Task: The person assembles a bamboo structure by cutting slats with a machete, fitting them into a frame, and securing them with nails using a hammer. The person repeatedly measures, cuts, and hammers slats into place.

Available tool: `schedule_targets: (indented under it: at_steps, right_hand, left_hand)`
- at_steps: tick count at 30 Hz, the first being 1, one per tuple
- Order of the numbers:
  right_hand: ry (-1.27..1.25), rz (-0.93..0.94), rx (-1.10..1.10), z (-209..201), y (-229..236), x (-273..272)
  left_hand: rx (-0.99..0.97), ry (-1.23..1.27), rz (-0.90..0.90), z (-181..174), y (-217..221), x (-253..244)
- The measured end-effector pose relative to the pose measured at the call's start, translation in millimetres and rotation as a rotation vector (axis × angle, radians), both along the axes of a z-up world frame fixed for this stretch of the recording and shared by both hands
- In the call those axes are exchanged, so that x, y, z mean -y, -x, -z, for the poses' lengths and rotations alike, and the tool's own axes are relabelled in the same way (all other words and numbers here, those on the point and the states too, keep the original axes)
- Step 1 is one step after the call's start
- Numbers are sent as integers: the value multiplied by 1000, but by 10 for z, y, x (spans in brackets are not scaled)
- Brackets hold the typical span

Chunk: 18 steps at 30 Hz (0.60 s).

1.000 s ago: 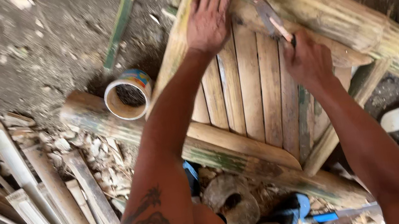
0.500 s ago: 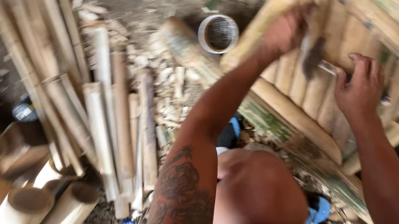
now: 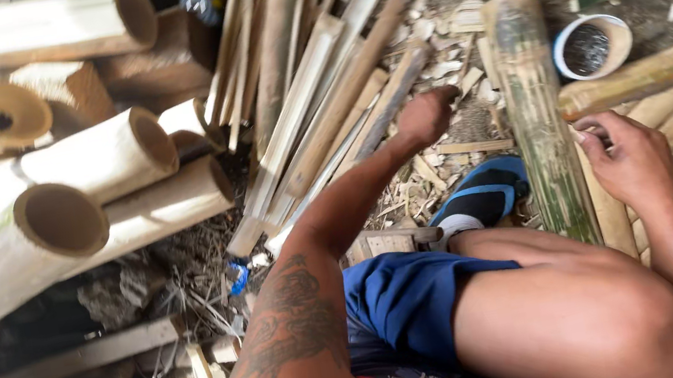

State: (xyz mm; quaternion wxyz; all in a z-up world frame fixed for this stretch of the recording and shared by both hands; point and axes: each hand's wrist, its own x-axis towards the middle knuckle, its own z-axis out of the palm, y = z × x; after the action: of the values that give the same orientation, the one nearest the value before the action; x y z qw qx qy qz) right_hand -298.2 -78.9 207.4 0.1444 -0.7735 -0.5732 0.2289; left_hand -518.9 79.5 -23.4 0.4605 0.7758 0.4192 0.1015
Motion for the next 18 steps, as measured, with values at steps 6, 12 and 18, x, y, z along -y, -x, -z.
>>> schedule_targets:
  at_steps: [6,12,18]
  right_hand:
    - [143,-3,68,-13,143,-247]
    - [203,-12,143,-21,248,-352]
    - [165,-14,83,-78,355,-338]
  left_hand:
    - [-203,-353,-355,370,1406,-493]
    - [-534,-367,-377,406,2119,-707]
    - [-469,90,-350,386,2091,-938]
